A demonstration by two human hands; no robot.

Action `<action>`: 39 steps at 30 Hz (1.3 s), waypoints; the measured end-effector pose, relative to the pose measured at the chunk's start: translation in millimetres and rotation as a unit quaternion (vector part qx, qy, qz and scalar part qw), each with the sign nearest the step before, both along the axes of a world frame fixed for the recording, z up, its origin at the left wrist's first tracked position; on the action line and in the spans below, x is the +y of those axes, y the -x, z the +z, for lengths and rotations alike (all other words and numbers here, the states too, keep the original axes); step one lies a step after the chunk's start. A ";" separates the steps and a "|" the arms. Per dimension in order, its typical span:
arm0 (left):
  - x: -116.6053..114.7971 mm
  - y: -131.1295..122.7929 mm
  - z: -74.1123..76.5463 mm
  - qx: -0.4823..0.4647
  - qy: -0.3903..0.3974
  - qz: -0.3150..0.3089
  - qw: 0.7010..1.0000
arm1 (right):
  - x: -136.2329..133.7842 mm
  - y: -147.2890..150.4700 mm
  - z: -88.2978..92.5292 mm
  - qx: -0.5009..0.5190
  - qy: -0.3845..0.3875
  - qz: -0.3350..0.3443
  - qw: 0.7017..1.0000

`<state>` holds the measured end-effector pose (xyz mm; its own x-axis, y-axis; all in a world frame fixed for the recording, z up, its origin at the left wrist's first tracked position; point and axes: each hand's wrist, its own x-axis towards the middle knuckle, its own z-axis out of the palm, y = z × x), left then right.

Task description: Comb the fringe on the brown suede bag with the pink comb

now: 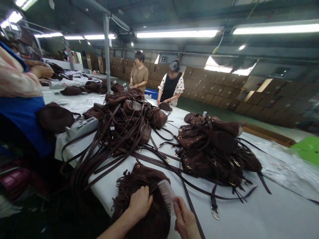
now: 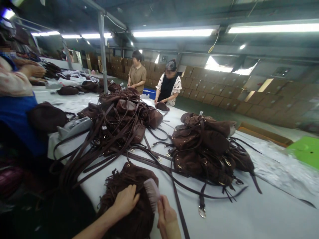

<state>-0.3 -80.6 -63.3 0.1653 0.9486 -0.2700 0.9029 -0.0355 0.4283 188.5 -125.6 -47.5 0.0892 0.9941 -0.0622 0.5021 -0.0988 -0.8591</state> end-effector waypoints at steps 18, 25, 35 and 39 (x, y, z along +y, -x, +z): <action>-11.3 48.5 20.7 -0.258 -0.055 0.030 0.964 | 40.4 74.8 41.1 -0.212 -0.012 0.086 0.973; -13.2 37.0 59.7 -0.228 -0.088 -0.031 0.969 | 25.0 88.8 13.0 0.006 -0.029 0.110 0.993; -13.6 42.5 64.3 -0.546 -0.075 0.102 0.828 | 19.8 73.5 52.1 0.517 0.103 0.139 0.838; -12.4 22.4 44.5 -0.564 0.001 -0.050 0.825 | 10.5 75.4 47.0 0.508 0.100 0.125 0.846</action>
<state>-22.7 -93.0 -18.8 0.3896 0.9147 0.1079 -0.0762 -0.0847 0.9935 113.1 -115.2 -0.5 -0.3236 0.9342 -0.1504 -0.4584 -0.2939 -0.8387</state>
